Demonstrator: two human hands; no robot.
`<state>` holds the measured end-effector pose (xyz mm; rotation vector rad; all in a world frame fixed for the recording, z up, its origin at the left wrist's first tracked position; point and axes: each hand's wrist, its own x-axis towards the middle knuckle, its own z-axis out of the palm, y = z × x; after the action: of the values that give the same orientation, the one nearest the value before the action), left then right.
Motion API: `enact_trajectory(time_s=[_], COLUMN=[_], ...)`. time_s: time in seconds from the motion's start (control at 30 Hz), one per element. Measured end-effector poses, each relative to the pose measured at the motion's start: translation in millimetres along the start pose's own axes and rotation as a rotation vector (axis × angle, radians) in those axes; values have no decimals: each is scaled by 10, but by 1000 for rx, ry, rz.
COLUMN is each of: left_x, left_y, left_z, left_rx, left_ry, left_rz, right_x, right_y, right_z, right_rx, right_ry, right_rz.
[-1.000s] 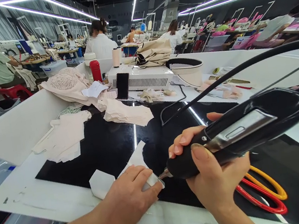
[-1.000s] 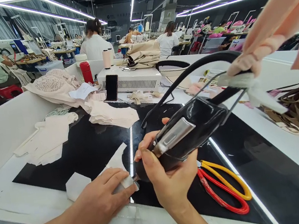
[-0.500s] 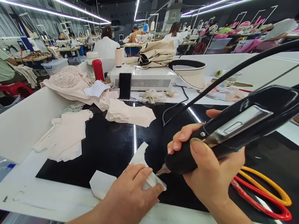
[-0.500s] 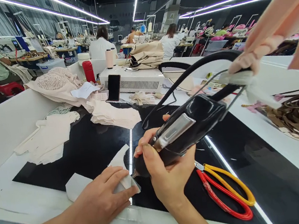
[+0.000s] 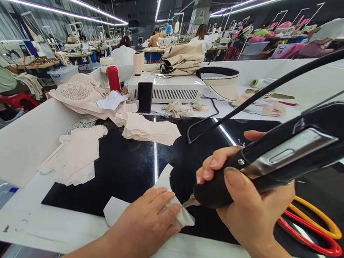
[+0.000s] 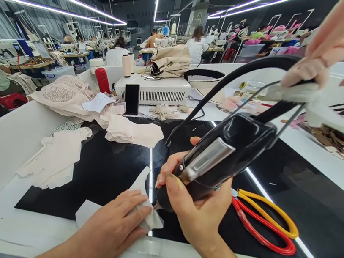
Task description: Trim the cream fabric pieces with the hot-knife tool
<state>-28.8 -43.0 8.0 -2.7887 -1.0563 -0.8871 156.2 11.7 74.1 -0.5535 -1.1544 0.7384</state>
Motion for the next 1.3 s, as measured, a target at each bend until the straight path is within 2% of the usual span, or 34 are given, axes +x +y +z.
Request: enact_trajectory(time_s=[0.37,0.63,0.93,1.3], left_x=[54,13,35,47], left_y=[-213,-302,-325,-309], left_z=[-94,-121,-133,-138], left_rx=[24,13,31,-17], left_ry=[-101,-143,-174,-170], left_rz=[102,104,114,81], right_x=[-2,-22,3,83], right_y=[-18,-12,-30,57], right_z=[-1,3,35,106], right_rx=[-13,30,42,25], right_ry=[-7,-14,-17,76], right_rz=[-4,5,-13,24])
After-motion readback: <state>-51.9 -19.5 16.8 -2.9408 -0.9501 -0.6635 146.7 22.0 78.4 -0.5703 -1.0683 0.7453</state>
